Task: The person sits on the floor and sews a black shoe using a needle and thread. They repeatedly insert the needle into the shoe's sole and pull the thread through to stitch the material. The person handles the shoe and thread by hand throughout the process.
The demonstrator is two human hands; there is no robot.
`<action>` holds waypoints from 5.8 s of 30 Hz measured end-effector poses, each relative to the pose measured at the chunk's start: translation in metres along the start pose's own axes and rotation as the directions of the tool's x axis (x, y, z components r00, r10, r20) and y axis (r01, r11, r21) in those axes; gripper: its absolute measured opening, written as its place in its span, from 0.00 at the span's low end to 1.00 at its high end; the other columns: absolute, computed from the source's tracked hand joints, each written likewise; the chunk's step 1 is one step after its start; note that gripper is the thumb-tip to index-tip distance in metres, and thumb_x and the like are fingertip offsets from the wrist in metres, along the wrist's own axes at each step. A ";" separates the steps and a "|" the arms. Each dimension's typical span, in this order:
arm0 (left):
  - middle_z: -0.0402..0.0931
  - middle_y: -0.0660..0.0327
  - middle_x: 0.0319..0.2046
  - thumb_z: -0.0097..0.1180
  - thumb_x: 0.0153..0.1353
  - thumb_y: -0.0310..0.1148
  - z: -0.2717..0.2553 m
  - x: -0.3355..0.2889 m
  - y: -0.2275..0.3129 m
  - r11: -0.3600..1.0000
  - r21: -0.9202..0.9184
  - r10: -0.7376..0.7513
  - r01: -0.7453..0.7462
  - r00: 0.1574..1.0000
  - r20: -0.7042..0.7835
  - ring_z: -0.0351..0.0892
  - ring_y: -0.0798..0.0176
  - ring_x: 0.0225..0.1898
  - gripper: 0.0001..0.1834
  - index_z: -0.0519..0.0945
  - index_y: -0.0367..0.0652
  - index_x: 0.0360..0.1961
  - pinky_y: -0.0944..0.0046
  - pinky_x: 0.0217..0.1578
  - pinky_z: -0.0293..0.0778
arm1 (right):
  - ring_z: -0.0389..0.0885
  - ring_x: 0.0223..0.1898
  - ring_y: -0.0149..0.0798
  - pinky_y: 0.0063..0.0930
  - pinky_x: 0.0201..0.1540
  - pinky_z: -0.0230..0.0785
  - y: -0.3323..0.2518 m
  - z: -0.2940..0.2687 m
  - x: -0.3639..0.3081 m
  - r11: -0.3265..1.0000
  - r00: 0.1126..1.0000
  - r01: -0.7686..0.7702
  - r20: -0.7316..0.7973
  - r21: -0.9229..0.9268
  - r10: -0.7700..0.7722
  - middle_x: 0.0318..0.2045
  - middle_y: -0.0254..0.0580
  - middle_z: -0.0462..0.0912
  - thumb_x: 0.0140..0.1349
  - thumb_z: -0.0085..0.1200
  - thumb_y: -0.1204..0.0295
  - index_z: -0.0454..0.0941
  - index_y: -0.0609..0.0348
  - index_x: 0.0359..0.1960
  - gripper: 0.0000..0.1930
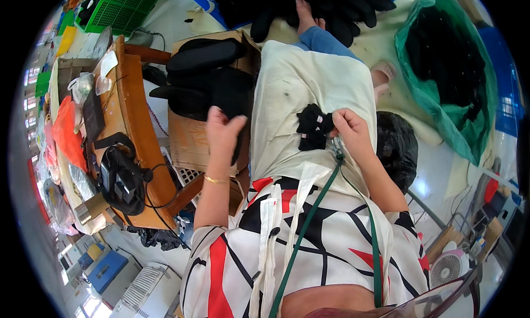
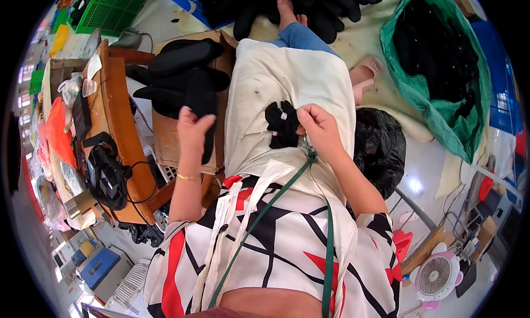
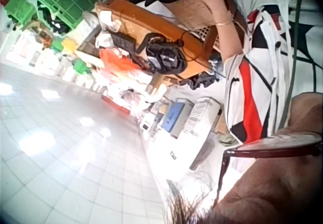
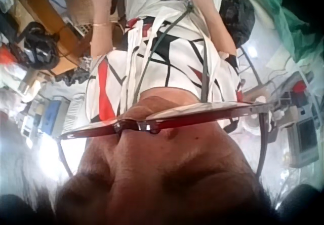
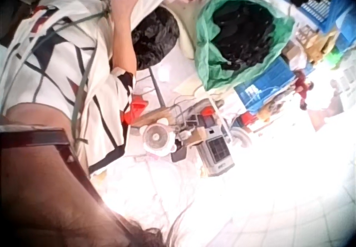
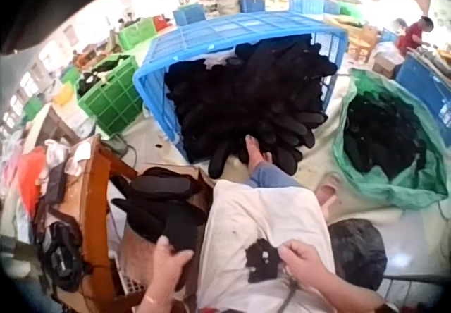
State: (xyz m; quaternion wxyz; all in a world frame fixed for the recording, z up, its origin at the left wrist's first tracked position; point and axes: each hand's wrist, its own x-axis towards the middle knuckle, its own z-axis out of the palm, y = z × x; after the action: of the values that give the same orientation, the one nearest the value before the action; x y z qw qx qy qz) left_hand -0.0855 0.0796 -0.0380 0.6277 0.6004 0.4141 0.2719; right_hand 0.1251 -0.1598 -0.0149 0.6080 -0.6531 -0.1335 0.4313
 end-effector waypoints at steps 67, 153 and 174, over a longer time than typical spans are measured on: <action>0.78 0.69 0.30 0.66 0.59 0.31 0.107 -0.053 0.028 0.720 -0.414 -0.599 0.557 0.800 0.034 0.73 0.76 0.32 0.07 0.81 0.43 0.28 0.72 0.37 0.69 | 0.81 0.27 0.52 0.41 0.32 0.71 0.004 0.043 0.015 0.896 0.957 0.258 0.221 -0.362 -0.187 0.25 0.49 0.80 0.63 0.51 0.72 0.75 0.60 0.41 0.07; 0.80 0.60 0.28 0.54 0.69 0.35 0.134 -0.038 0.008 0.729 -0.154 -0.495 0.667 0.668 0.556 0.76 0.71 0.23 0.10 0.80 0.39 0.41 0.72 0.22 0.74 | 0.82 0.29 0.48 0.33 0.33 0.74 0.015 -0.023 -0.009 0.895 0.968 0.252 0.080 -0.367 -0.239 0.29 0.45 0.84 0.64 0.54 0.69 0.81 0.52 0.42 0.08; 0.82 0.59 0.30 0.59 0.65 0.29 0.136 -0.041 0.009 0.798 -0.182 -0.430 0.575 0.754 0.496 0.79 0.69 0.24 0.07 0.81 0.38 0.41 0.70 0.24 0.77 | 0.80 0.29 0.38 0.28 0.34 0.73 0.023 -0.023 -0.006 0.879 0.954 0.300 0.104 -0.371 -0.281 0.31 0.41 0.84 0.65 0.53 0.73 0.80 0.58 0.43 0.08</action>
State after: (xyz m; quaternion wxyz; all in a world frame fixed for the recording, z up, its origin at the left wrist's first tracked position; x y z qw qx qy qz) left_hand 0.0103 -0.0256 -0.0303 0.8425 0.3981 0.3626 0.0151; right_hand 0.1303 -0.1850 -0.0356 0.5232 -0.7212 -0.3258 0.3163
